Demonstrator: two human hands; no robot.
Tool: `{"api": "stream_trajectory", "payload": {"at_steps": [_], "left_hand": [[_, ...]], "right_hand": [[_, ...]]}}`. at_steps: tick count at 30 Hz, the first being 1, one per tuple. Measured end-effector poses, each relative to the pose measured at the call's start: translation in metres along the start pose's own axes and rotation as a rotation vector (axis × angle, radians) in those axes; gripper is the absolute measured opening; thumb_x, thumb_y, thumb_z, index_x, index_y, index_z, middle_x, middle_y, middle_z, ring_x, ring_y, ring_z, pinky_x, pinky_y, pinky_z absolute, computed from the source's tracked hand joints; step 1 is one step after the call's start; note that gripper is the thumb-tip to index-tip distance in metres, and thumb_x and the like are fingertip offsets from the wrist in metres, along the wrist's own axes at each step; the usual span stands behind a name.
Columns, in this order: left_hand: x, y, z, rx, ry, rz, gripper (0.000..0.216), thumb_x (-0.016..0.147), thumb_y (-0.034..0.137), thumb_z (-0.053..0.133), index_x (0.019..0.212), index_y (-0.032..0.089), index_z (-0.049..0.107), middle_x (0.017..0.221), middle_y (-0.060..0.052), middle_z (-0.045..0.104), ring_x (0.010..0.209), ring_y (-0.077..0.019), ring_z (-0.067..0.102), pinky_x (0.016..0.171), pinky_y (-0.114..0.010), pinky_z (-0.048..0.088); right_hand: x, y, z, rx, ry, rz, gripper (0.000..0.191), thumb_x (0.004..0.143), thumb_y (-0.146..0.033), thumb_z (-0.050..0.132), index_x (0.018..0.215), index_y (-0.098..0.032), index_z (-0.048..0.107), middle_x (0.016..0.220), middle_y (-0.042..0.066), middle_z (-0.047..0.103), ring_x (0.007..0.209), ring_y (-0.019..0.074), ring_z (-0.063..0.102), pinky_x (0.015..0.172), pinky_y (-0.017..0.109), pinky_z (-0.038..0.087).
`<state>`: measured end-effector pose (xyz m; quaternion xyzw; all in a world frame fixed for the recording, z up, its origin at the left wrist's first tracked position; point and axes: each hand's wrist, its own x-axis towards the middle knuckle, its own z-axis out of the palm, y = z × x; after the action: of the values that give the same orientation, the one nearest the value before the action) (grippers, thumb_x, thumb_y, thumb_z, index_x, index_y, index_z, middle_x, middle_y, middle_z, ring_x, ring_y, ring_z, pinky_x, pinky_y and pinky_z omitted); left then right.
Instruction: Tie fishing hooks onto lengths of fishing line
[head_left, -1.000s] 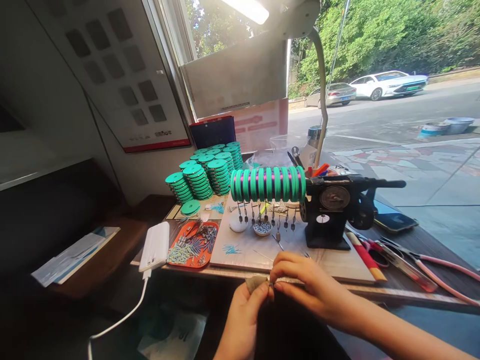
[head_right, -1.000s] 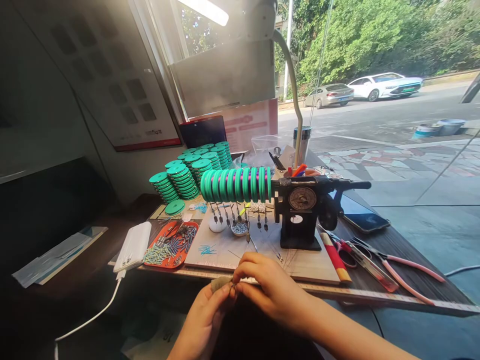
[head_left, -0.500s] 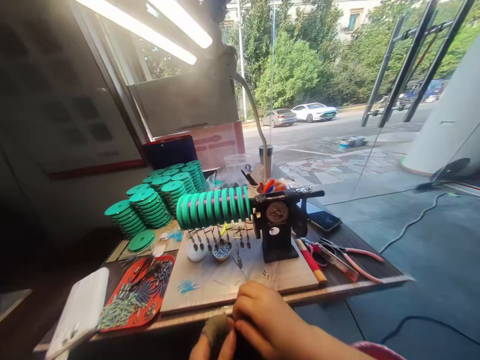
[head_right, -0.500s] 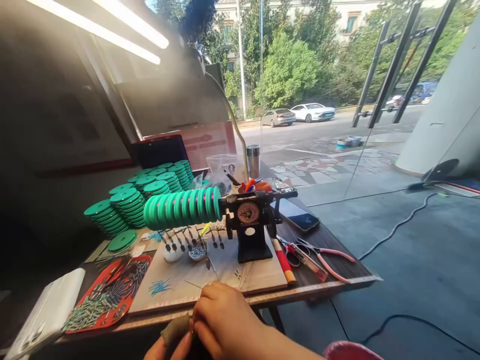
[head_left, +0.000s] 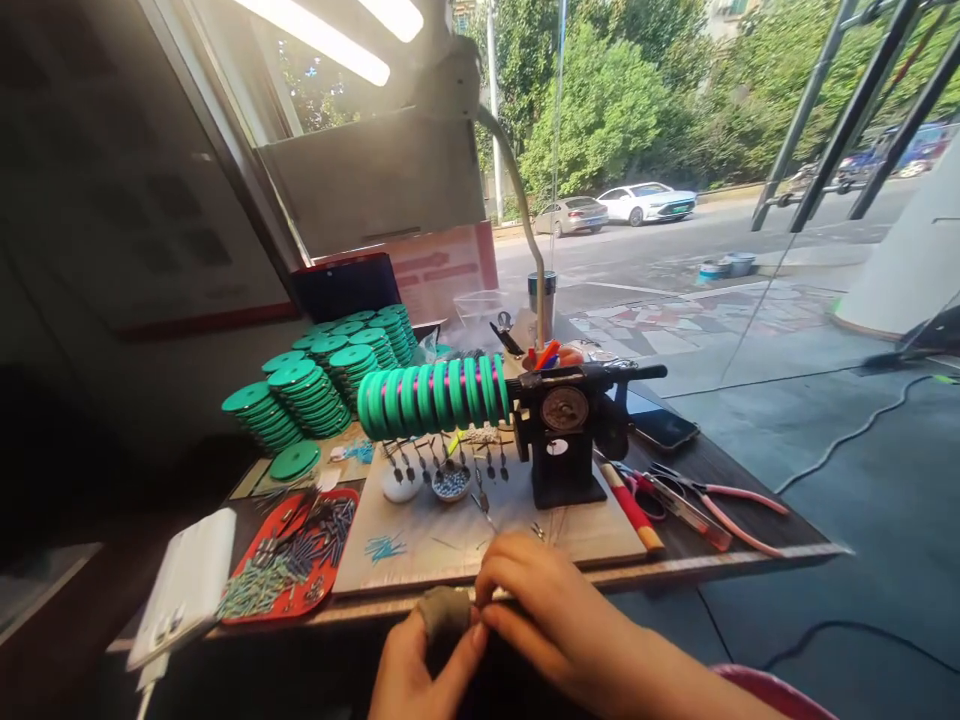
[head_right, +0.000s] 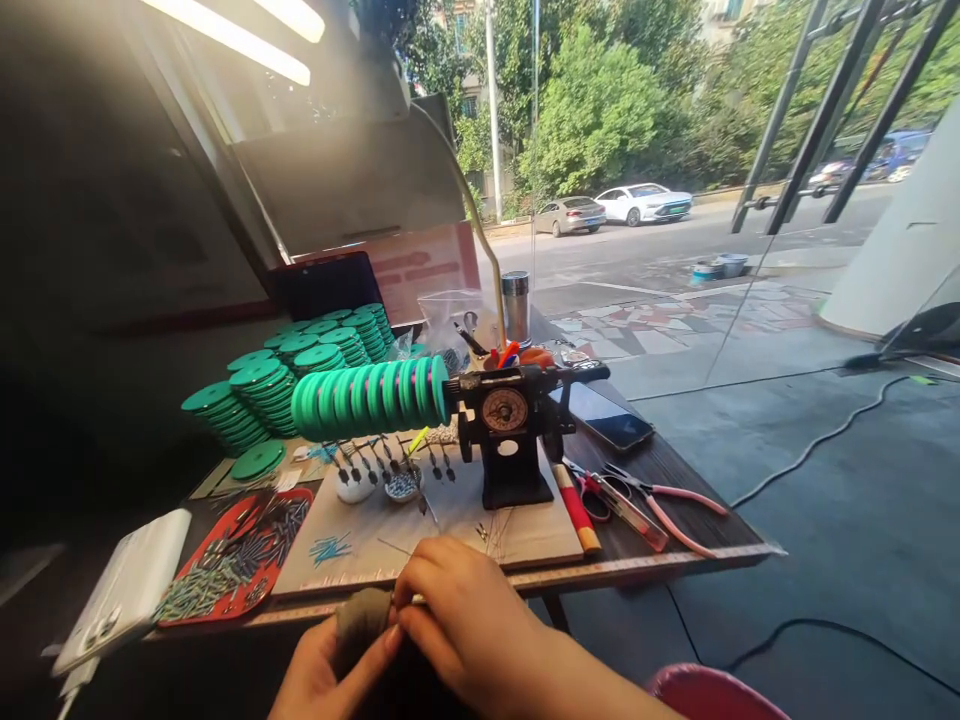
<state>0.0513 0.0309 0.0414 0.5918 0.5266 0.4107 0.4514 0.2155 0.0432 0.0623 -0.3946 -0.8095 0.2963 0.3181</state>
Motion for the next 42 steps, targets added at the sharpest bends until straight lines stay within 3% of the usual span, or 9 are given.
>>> {"api": "stream_trajectory", "payload": {"at_steps": [2,6,13,17,25,30,37,42], "left_hand": [[-0.004,0.005,0.001,-0.169,0.023,-0.104,0.025,0.063,0.036,0.069,0.077,0.015,0.069,0.075,-0.006,0.07,0.074,-0.0218,0.061,0.07,-0.028,0.046],[-0.01,0.008,0.001,-0.363,-0.104,-0.173,0.022,0.067,0.03,0.068,0.082,0.014,0.068,0.083,-0.007,0.069,0.078,-0.0199,0.059,0.075,-0.029,0.043],[-0.011,0.011,0.002,-0.377,-0.01,-0.107,0.021,0.07,0.028,0.066,0.086,0.014,0.068,0.09,-0.009,0.068,0.084,-0.0226,0.058,0.079,-0.034,0.043],[-0.009,0.016,0.004,-0.358,-0.009,-0.046,0.016,0.073,0.025,0.063,0.084,0.014,0.067,0.083,-0.007,0.069,0.082,-0.0214,0.059,0.077,-0.032,0.044],[-0.001,0.018,0.013,-0.406,0.111,-0.017,0.009,0.071,0.022,0.065,0.077,0.016,0.066,0.08,-0.003,0.064,0.08,-0.0171,0.057,0.078,-0.027,0.043],[0.005,0.025,0.021,-0.506,0.097,0.032,0.009,0.072,0.023,0.064,0.078,0.017,0.067,0.085,-0.003,0.063,0.082,-0.0174,0.056,0.077,-0.026,0.044],[0.01,0.038,0.03,-0.368,0.121,0.183,0.006,0.076,0.021,0.059,0.079,0.017,0.063,0.077,-0.003,0.058,0.077,-0.0173,0.055,0.074,-0.027,0.044],[0.012,0.036,0.03,-0.094,0.14,0.275,0.006,0.078,0.018,0.056,0.078,0.018,0.062,0.085,-0.005,0.055,0.083,-0.0192,0.053,0.077,-0.029,0.041]], "right_hand": [[-0.002,-0.001,-0.001,0.107,0.022,0.023,0.011,0.083,-0.016,0.045,0.078,-0.018,0.055,0.081,0.003,0.057,0.078,0.0156,0.051,0.07,0.026,0.039],[-0.001,0.002,0.003,0.216,0.022,0.086,0.015,0.085,-0.022,0.045,0.072,-0.019,0.05,0.074,0.001,0.054,0.073,0.0154,0.051,0.065,0.026,0.038],[0.004,0.003,0.009,0.215,0.015,0.098,0.017,0.086,-0.023,0.043,0.07,-0.018,0.047,0.071,0.0,0.052,0.069,0.015,0.049,0.063,0.026,0.037],[0.005,0.003,0.012,0.258,0.054,0.102,0.016,0.085,-0.022,0.043,0.07,-0.018,0.048,0.071,0.0,0.052,0.068,0.0144,0.048,0.062,0.025,0.036],[0.007,0.006,0.028,0.557,0.212,0.184,0.018,0.084,-0.031,0.047,0.071,-0.018,0.05,0.069,-0.001,0.053,0.068,0.0145,0.05,0.064,0.025,0.039],[0.009,0.004,0.035,0.727,0.366,0.241,0.02,0.079,-0.038,0.055,0.079,-0.018,0.058,0.081,0.003,0.062,0.083,0.02,0.057,0.077,0.031,0.044],[0.011,0.003,0.038,0.804,0.441,0.21,0.021,0.076,-0.038,0.058,0.08,-0.019,0.061,0.083,0.004,0.065,0.081,0.0204,0.06,0.078,0.033,0.047],[-0.003,0.007,0.031,0.585,0.583,0.214,0.016,0.08,-0.03,0.052,0.093,-0.021,0.056,0.112,0.009,0.053,0.09,0.019,0.056,0.078,0.032,0.047]]}}
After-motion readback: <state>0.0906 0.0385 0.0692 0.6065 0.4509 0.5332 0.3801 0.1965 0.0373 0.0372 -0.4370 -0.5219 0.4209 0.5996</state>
